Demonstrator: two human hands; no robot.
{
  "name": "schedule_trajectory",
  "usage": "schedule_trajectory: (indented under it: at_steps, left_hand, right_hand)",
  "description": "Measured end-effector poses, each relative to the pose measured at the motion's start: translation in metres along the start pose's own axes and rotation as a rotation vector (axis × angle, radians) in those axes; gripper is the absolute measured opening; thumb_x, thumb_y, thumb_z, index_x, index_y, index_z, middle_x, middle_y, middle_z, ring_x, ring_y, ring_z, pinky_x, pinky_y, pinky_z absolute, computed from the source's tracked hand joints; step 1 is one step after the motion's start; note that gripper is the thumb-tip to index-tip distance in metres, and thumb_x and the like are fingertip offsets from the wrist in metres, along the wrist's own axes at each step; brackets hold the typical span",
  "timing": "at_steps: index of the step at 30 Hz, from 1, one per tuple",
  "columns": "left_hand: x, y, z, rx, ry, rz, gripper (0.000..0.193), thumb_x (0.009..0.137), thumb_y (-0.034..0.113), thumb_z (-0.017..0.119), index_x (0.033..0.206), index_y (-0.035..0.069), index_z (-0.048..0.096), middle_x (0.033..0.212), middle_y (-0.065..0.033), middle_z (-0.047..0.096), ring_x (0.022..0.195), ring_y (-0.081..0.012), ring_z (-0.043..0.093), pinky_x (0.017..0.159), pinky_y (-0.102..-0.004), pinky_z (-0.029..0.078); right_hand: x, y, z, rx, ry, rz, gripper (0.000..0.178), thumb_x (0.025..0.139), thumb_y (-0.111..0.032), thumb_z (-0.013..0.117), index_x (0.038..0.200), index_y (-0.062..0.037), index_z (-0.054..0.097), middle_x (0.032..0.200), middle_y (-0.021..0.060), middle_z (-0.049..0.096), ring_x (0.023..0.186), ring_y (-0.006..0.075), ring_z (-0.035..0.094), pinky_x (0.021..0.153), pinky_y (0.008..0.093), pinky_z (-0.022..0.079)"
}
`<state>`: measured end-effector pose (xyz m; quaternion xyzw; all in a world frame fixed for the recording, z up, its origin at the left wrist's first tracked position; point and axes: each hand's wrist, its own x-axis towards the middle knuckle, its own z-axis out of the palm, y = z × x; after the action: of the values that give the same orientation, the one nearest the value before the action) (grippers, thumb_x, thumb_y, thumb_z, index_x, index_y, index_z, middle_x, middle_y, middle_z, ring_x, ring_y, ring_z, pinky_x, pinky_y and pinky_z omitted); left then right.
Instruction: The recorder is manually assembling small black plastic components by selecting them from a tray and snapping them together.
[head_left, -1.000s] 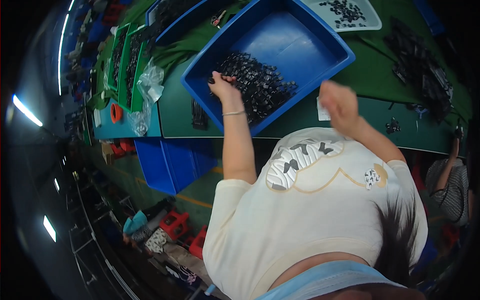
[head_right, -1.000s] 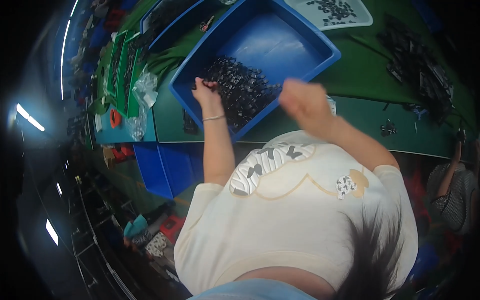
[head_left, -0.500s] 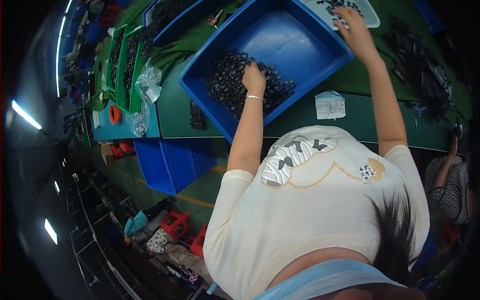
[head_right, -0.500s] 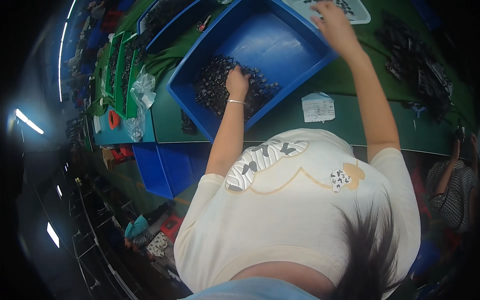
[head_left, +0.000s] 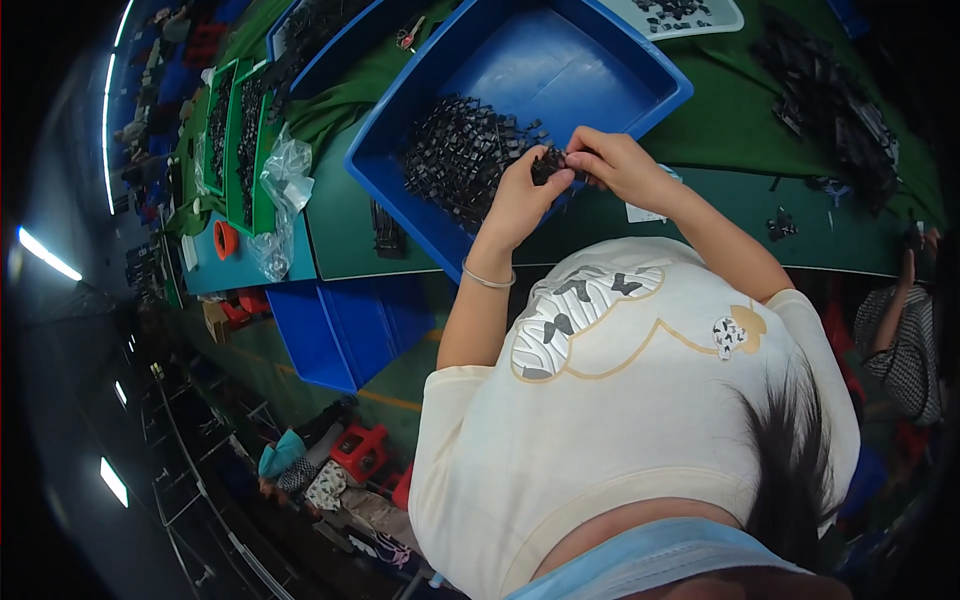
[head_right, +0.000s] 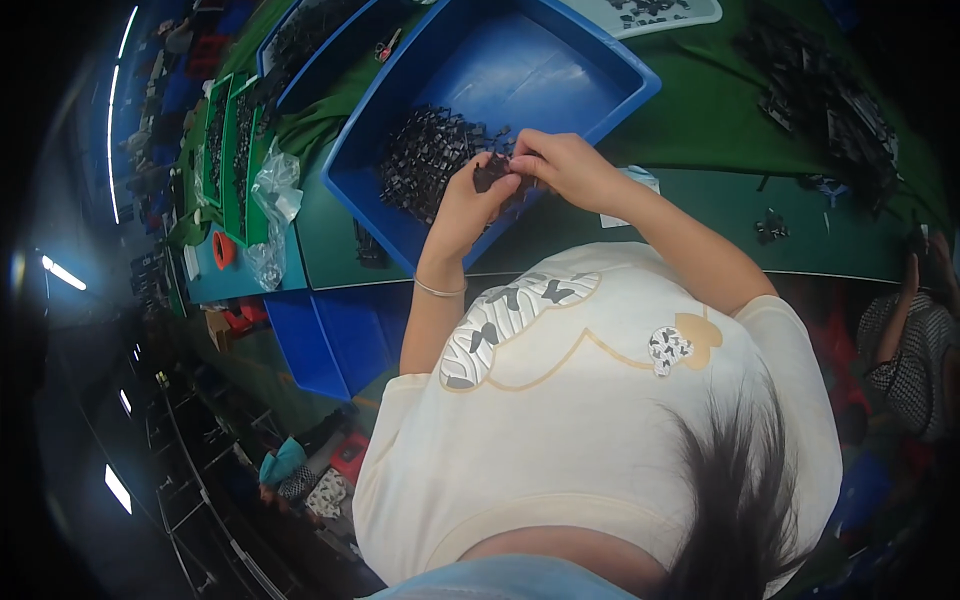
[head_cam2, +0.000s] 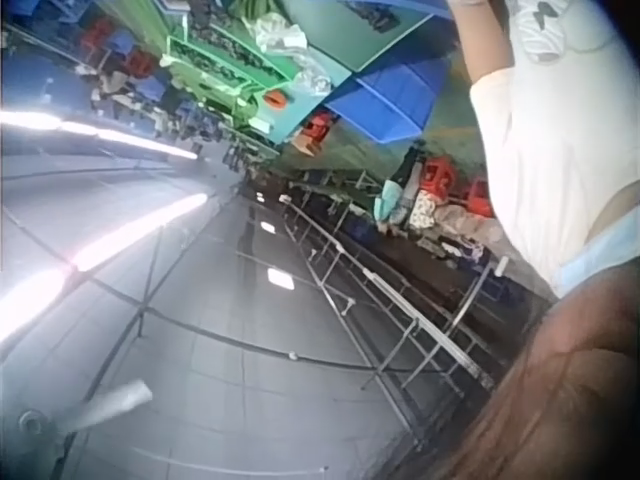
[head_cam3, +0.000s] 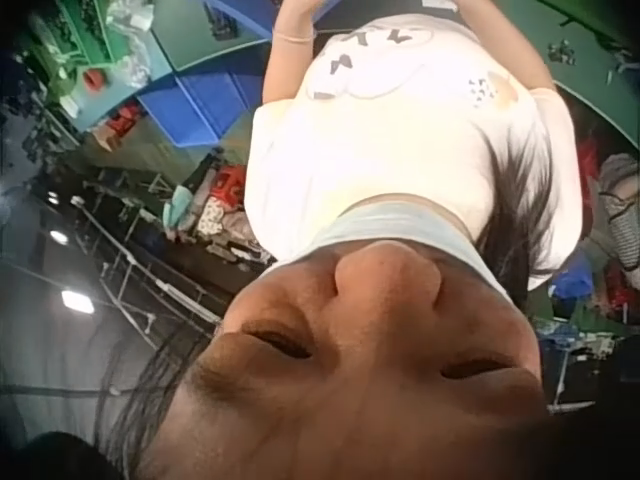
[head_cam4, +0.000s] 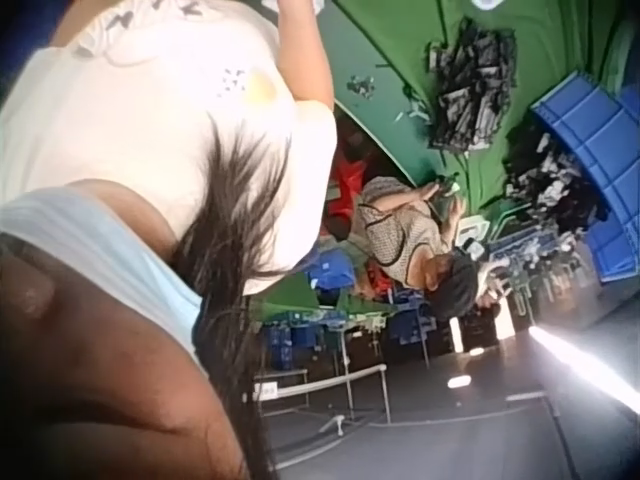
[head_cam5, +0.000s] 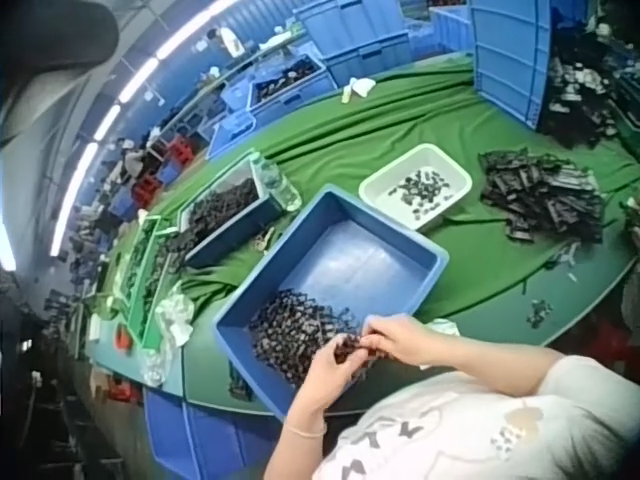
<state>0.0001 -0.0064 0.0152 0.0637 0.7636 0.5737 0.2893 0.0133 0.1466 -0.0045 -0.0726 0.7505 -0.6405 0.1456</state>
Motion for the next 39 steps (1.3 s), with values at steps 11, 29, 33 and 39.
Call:
schedule_trajectory:
  at_steps: [11, 29, 33, 39]
  left_hand:
    - [-0.059, 0.0, -0.022, -1.096, -0.386, 0.039, 0.017, 0.074, 0.017, 0.046, 0.062, 0.008, 0.038, 0.051, 0.0025, 0.034, 0.047, -0.0063, 0.036, 0.043, -0.0183, 0.03]
    - [-0.006, -0.036, -0.028, -0.615, 0.766, 0.122, 0.02, 0.079, 0.024, 0.042, 0.067, 0.009, 0.037, 0.051, 0.0032, 0.032, 0.042, -0.0042, 0.031, 0.034, -0.0166, 0.026]
    - [-0.005, -0.008, -0.021, -0.74, 0.456, 0.265, 0.019, 0.079, 0.023, 0.044, 0.068, 0.009, 0.038, 0.052, 0.0033, 0.034, 0.043, -0.0041, 0.031, 0.037, -0.0162, 0.026]
    - [-0.011, -0.003, -0.004, -0.468, 0.407, 0.256, 0.016, 0.076, 0.02, 0.049, 0.069, 0.007, 0.044, 0.057, 0.0025, 0.041, 0.047, -0.0025, 0.034, 0.041, -0.0149, 0.027]
  right_hand:
    - [-0.06, -0.006, -0.051, 0.741, -0.456, -0.143, 0.022, 0.076, -0.015, 0.043, 0.056, -0.0058, 0.042, 0.047, -0.0011, 0.037, 0.042, 0.0035, 0.035, 0.036, 0.0156, 0.027]
    - [-0.035, -0.041, 0.041, -0.185, -0.191, -0.849, 0.012, 0.069, -0.006, 0.048, 0.058, -0.004, 0.044, 0.051, 0.0064, 0.038, 0.043, 0.0161, 0.041, 0.038, 0.0248, 0.033]
    - [-0.006, -0.019, 0.027, 0.49, -0.278, 0.007, 0.014, 0.08, -0.014, 0.037, 0.081, -0.0039, 0.046, 0.064, 0.0015, 0.044, 0.049, 0.0058, 0.039, 0.047, 0.0158, 0.033]
    - [0.002, -0.013, 0.035, 0.66, -0.272, 0.313, 0.024, 0.08, -0.028, 0.038, 0.075, -0.0061, 0.045, 0.063, 0.0003, 0.044, 0.048, 0.0048, 0.038, 0.043, 0.0144, 0.03]
